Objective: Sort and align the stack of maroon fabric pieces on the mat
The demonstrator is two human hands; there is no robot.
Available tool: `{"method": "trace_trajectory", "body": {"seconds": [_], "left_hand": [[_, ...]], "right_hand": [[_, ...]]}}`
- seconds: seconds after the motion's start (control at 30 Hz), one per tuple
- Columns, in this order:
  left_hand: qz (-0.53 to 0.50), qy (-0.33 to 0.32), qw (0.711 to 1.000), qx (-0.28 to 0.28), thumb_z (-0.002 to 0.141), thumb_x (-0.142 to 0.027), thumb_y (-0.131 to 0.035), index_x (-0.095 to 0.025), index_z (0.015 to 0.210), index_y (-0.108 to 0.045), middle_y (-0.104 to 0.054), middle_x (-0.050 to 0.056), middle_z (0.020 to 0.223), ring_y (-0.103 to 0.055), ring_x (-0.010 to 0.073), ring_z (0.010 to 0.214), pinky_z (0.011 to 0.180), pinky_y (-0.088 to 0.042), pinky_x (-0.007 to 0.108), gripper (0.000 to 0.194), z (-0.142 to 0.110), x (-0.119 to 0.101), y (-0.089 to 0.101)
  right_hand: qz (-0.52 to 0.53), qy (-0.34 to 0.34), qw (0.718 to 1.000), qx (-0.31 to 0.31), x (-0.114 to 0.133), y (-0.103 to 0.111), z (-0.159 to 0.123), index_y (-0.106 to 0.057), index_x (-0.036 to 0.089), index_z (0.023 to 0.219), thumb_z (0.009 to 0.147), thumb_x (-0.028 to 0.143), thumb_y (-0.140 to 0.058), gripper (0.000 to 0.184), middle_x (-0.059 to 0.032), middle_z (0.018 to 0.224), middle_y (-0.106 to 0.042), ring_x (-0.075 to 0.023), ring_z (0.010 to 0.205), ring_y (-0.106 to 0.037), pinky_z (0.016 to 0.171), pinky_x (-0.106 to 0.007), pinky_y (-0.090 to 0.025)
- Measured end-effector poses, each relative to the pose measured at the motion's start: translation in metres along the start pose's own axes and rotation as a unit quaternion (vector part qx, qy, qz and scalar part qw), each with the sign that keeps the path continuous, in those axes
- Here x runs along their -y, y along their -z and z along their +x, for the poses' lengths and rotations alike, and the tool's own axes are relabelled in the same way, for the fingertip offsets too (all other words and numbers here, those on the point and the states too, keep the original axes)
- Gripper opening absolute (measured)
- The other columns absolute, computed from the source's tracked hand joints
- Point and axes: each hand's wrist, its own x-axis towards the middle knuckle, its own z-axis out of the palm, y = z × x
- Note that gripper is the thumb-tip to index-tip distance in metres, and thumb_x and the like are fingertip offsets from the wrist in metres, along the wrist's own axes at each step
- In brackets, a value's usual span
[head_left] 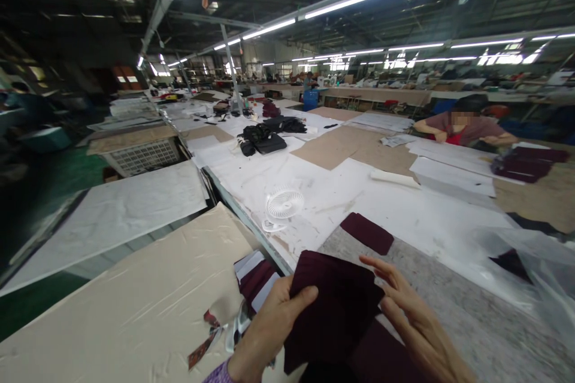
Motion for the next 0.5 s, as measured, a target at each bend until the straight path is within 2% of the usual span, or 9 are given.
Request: {"method": "trace_trajectory", "body": {"seconds": [0.07,0.13,0.2,0.27,0.33,0.4,0.5], "left_hand": [[-0.039,-0.018,0.999,-0.008,0.08,-0.029,-0.064,-0.014,0.103,-0.068,-0.074,0.007,0.09,-0.067,0.0209,0.08,0.078,-0.05,0.033,0.027,0.002,-0.001,-0.002],[-0.065,-0.024,0.998,-0.006,0.081,-0.027,-0.063,-0.014,0.103,-0.068,-0.074,0.008,0.092,-0.067,0.0214,0.082,0.081,-0.05,0.035,0.026,0.003,-0.002,-0.004],[-0.081,-0.03,0.996,-0.012,0.081,-0.026,-0.063,-0.014,0.105,-0.067,-0.074,0.008,0.093,-0.067,0.0216,0.084,0.082,-0.051,0.035,0.027,0.005,-0.003,-0.007],[-0.094,-0.036,0.994,-0.033,0.08,-0.025,-0.064,-0.014,0.104,-0.068,-0.075,0.007,0.089,-0.068,0.0214,0.084,0.08,-0.051,0.034,0.026,0.007,-0.003,-0.01],[-0.109,-0.037,0.992,-0.056,0.079,-0.025,-0.066,-0.014,0.1,-0.069,-0.075,0.006,0.084,-0.068,0.0212,0.082,0.078,-0.052,0.033,0.024,0.009,-0.002,-0.014],[-0.126,-0.04,0.989,-0.064,0.078,-0.026,-0.067,-0.014,0.096,-0.07,-0.075,0.006,0.082,-0.068,0.0215,0.082,0.079,-0.052,0.034,0.023,0.009,-0.001,-0.018],[-0.156,-0.045,0.985,-0.053,0.076,-0.029,-0.069,-0.012,0.096,-0.07,-0.075,0.007,0.082,-0.068,0.0225,0.084,0.083,-0.051,0.035,0.025,0.008,-0.001,-0.024]], "right_hand": [[0.024,-0.004,0.999,-0.026,-0.008,-0.007,-0.001,-0.072,0.025,0.09,0.087,0.06,-0.038,0.049,-0.0078,0.137,-0.049,-0.0331,0.129,-0.04,0.108,-0.051,-0.028],[0.039,-0.008,0.999,-0.026,-0.013,-0.014,-0.002,-0.072,0.026,0.096,0.084,0.062,-0.042,0.048,-0.0085,0.135,-0.051,-0.0337,0.127,-0.041,0.106,-0.05,-0.032],[0.011,0.008,1.0,-0.028,-0.015,-0.02,-0.003,-0.072,0.026,0.092,0.08,0.053,-0.056,0.034,-0.0085,0.135,-0.049,-0.0335,0.126,-0.042,0.105,-0.049,-0.034],[-0.062,0.068,0.992,-0.084,-0.014,-0.026,-0.005,-0.071,0.025,0.083,0.077,0.038,-0.066,0.015,-0.0074,0.134,-0.048,-0.0332,0.124,-0.042,0.103,-0.05,-0.033],[-0.145,0.161,0.962,-0.169,-0.012,-0.032,-0.009,-0.068,0.026,0.08,0.077,0.025,-0.067,0.004,-0.0063,0.127,-0.05,-0.0313,0.115,-0.045,0.096,-0.048,-0.037],[-0.205,0.231,0.922,-0.233,-0.012,-0.037,-0.013,-0.066,0.028,0.086,0.077,0.016,-0.064,0.015,-0.006,0.114,-0.054,-0.0275,0.101,-0.05,0.084,-0.041,-0.04],[-0.275,0.257,0.883,-0.281,-0.013,-0.039,-0.018,-0.063,0.03,0.093,0.078,0.014,-0.063,0.022,-0.0068,0.101,-0.054,-0.0235,0.081,-0.051,0.069,-0.037,-0.038]]}}
